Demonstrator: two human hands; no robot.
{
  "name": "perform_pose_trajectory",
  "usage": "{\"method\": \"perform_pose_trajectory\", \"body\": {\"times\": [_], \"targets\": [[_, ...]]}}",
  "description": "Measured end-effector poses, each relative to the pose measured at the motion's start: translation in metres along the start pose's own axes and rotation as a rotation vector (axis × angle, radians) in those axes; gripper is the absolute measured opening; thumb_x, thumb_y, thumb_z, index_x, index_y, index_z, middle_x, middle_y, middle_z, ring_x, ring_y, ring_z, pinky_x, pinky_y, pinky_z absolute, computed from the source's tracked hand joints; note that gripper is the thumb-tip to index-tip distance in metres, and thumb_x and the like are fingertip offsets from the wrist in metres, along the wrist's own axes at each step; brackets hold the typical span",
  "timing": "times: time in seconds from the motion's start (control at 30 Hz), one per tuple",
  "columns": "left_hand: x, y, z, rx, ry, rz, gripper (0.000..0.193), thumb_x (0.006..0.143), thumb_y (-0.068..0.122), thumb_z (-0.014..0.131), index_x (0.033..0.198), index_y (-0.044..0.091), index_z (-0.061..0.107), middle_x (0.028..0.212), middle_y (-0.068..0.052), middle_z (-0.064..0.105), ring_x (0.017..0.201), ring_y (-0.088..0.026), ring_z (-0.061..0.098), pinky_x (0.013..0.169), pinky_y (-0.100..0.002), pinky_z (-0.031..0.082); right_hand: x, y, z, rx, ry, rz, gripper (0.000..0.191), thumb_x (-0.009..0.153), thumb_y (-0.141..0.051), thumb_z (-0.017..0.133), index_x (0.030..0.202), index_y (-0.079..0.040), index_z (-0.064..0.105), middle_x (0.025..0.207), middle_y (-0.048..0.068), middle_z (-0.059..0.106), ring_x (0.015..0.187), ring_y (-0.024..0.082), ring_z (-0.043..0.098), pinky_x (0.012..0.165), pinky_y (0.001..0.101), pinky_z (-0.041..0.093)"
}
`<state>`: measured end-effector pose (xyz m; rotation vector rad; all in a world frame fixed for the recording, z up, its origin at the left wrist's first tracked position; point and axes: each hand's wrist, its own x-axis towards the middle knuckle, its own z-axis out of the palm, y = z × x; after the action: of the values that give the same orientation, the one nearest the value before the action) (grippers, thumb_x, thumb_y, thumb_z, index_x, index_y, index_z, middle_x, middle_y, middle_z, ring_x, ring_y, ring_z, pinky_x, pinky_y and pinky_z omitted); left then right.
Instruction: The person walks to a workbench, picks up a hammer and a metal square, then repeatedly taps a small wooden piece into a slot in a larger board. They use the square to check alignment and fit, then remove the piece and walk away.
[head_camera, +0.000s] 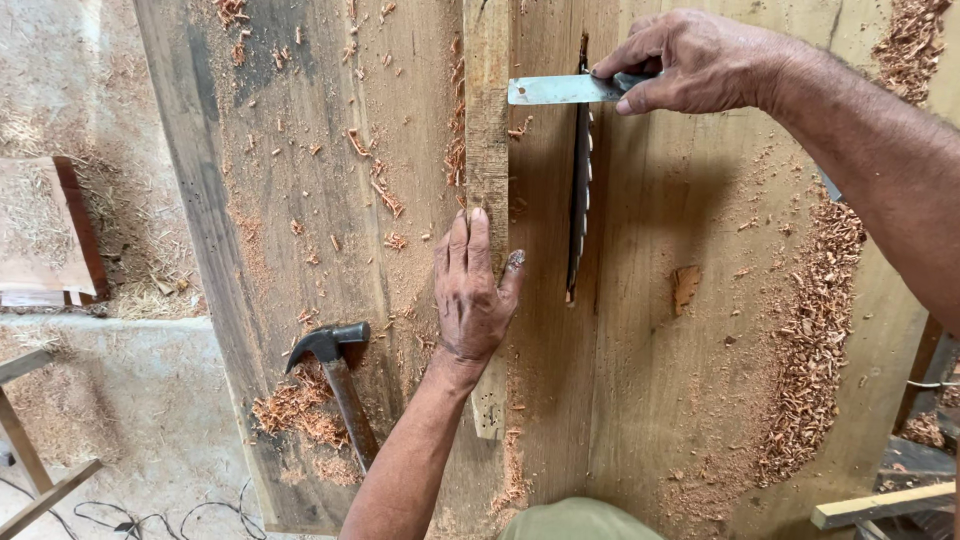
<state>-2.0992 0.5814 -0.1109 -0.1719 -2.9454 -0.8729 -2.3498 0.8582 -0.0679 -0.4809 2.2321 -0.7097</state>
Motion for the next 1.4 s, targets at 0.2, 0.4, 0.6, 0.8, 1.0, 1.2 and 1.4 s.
{"method": "perform_pose_trajectory", "body": {"times": [0.2,0.4,0.6,0.8,1.0,1.2,1.4], "targets": [[-0.002,-0.004,0.005,-0.025,0.047,0.033,0.078,0.09,0.017,0.082,0.153,-0.004,0.04,0.146,-0.034,0.053,0.136,-0.045,0.055,0.117,-0.051,0.048,-0.001,-0.002,0.0,0.015,-0.001,0.022,0.051,0.083,-0.028,0.083,0.131,-0.015,0.073,0.117,0.012,0.071,0.109,0.027,0.067,0.1,0.0434,0.055],[-0.002,-0.005,0.006,-0.056,0.05,0.039,0.071,0.092,0.019,0.083,0.15,0.002,0.046,0.145,-0.037,0.052,0.135,-0.047,0.056,0.114,-0.055,0.049,-0.002,-0.005,-0.003,0.043,-0.014,0.032,0.051,0.083,-0.027,0.082,0.131,-0.015,0.072,0.122,0.012,0.069,0.11,0.028,0.067,0.099,0.0456,0.056],[-0.002,-0.005,0.006,-0.053,0.034,0.03,0.074,0.089,0.02,0.083,0.15,0.003,0.045,0.144,-0.038,0.052,0.133,-0.048,0.056,0.11,-0.057,0.05,-0.002,-0.005,-0.004,0.059,-0.024,0.046,0.052,0.083,-0.027,0.081,0.132,-0.016,0.071,0.125,0.01,0.068,0.114,0.027,0.065,0.101,0.0463,0.054],[0.001,-0.002,0.006,-0.031,0.052,0.054,0.073,0.091,0.02,0.083,0.151,0.003,0.044,0.145,-0.038,0.051,0.133,-0.048,0.057,0.111,-0.055,0.052,-0.003,-0.003,-0.006,0.065,-0.021,-0.002,0.053,0.083,-0.027,0.081,0.133,-0.015,0.07,0.125,0.011,0.068,0.115,0.027,0.065,0.103,0.045,0.054],[0.002,0.0,0.005,-0.031,0.054,0.052,0.074,0.089,0.021,0.083,0.149,0.001,0.045,0.142,-0.039,0.052,0.131,-0.049,0.057,0.109,-0.056,0.052,-0.003,-0.006,-0.008,0.063,-0.022,0.004,0.053,0.082,-0.027,0.082,0.132,-0.016,0.071,0.125,0.01,0.069,0.115,0.027,0.066,0.105,0.0452,0.053],[0.001,0.001,0.005,-0.04,0.055,0.049,0.073,0.091,0.02,0.084,0.15,0.001,0.045,0.141,-0.038,0.053,0.131,-0.048,0.057,0.11,-0.055,0.052,-0.004,-0.005,-0.007,0.076,-0.025,0.019,0.052,0.082,-0.027,0.081,0.132,-0.016,0.071,0.125,0.01,0.069,0.115,0.027,0.066,0.105,0.0456,0.052],[0.006,0.006,-0.003,-0.038,0.077,0.048,0.069,0.091,0.018,0.083,0.148,0.002,0.047,0.138,-0.036,0.056,0.126,-0.046,0.059,0.106,-0.054,0.054,-0.012,-0.024,-0.01,0.032,-0.015,0.01,0.052,0.084,-0.028,0.082,0.134,-0.016,0.071,0.124,0.011,0.071,0.114,0.027,0.066,0.102,0.0473,0.054]]}}
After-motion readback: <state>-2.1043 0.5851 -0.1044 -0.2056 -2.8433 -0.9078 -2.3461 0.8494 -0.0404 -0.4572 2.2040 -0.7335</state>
